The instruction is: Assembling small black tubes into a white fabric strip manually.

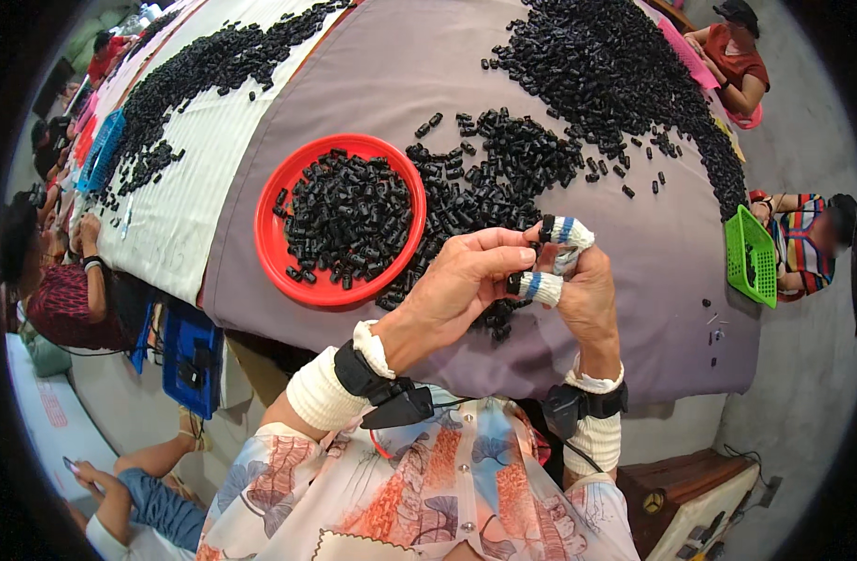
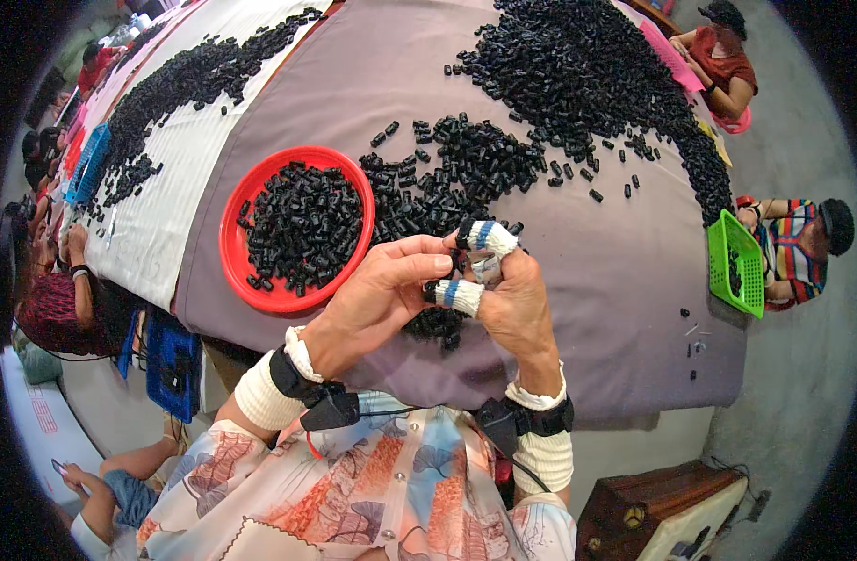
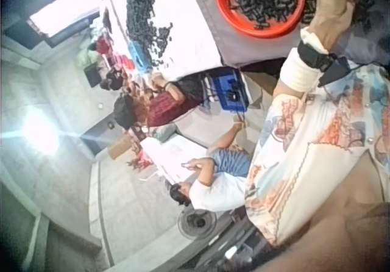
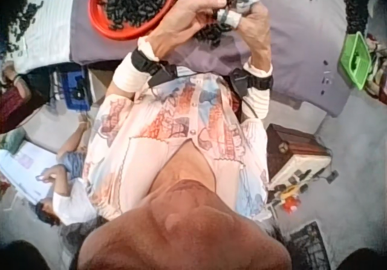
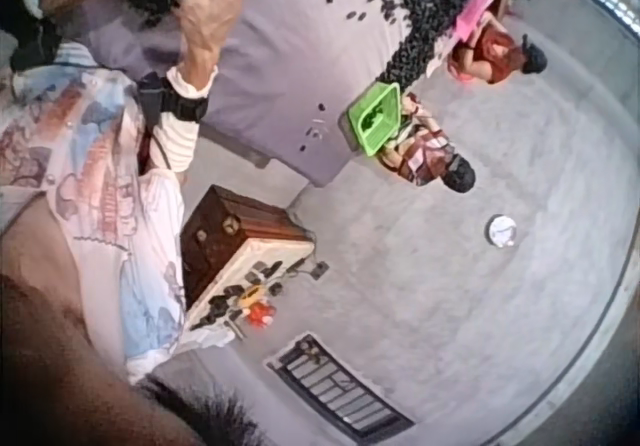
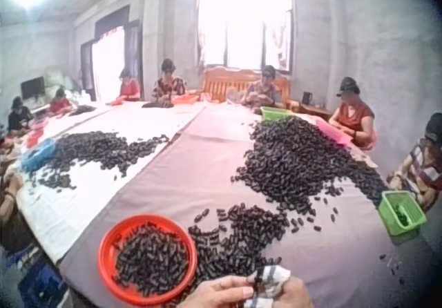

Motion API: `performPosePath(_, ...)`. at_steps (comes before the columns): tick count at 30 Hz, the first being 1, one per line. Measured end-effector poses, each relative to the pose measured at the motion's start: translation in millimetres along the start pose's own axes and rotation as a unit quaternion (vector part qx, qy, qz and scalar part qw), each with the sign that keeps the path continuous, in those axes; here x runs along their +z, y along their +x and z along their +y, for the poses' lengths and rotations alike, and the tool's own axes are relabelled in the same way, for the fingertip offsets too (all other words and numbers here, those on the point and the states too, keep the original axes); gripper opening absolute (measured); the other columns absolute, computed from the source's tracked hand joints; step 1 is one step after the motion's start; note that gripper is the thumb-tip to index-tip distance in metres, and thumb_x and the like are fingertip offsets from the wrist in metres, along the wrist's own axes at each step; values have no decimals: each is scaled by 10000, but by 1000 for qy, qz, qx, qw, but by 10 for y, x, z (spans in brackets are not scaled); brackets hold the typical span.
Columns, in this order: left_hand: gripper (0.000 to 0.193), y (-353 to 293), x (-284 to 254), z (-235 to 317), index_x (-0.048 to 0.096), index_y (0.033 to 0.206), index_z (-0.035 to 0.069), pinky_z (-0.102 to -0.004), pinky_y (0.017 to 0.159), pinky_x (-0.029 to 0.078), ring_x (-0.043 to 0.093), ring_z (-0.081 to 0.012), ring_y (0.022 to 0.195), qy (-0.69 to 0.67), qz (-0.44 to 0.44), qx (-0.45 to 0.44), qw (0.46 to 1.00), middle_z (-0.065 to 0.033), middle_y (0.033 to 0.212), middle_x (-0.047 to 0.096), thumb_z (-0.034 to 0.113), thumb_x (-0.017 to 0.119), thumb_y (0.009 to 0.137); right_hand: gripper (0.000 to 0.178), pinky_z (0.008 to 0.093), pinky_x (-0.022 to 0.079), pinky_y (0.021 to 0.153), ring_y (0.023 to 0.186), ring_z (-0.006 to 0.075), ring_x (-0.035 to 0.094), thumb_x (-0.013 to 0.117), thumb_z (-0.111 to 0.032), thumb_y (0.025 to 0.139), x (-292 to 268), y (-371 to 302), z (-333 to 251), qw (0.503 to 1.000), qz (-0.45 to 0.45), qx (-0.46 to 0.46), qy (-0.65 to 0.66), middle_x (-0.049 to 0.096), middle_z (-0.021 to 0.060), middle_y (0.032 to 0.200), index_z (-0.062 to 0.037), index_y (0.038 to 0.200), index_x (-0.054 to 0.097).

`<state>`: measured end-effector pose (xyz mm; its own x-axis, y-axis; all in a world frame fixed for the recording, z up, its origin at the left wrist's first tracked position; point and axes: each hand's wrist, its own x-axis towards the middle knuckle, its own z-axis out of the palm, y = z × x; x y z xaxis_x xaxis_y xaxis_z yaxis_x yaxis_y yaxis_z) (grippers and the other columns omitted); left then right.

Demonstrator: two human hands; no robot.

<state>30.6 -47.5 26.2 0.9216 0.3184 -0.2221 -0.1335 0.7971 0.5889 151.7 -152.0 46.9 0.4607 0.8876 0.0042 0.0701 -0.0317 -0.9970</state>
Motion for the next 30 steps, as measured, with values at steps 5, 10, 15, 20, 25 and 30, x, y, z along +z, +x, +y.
performPosePath(5,195,-5,17,6,556,1028,2,-285,799,480,591,-121,863,-20,-2,-1,1000,-49,954,608,59,564,843,397,181,413,551,629,25,459,753,0,633,-40,4,25,1000,-17,-5,-3,529,-55,744,-68,986,585)
performPosePath(10,208,-2,-21,-1,551,1034,-14,-285,822,474,592,-135,884,-35,-4,-3,999,-66,974,605,36,562,833,396,184,431,575,655,32,489,751,4,632,-22,19,-10,1000,-18,3,8,559,-41,774,-65,985,585)
performPosePath(15,227,-11,-40,-2,545,1058,-23,-292,840,472,591,-142,897,-36,-14,-6,999,-75,991,604,36,542,838,391,189,450,592,670,35,512,744,8,633,-33,31,15,999,-26,-1,-32,576,-32,797,-67,982,585)
performPosePath(20,230,-6,-41,-27,545,1072,-14,-278,797,478,580,-120,876,-59,-20,-4,998,-61,982,595,72,543,859,385,190,450,596,664,35,509,751,-3,633,-12,38,-7,1000,-26,-2,7,569,-36,786,-64,977,590)
performPosePath(25,242,18,6,-36,538,1108,2,-270,763,486,568,-100,852,-84,-27,1,996,-43,970,586,106,527,890,403,185,446,603,661,36,501,767,-24,631,-25,35,-17,999,-25,14,31,554,-42,776,-58,989,585)
performPosePath(30,252,17,-23,-32,527,1124,-11,-268,764,490,572,-119,874,-96,-26,12,995,-60,984,585,90,522,893,399,188,432,603,663,41,497,793,-103,630,-23,44,-53,999,17,4,-49,541,-34,767,-43,961,579)
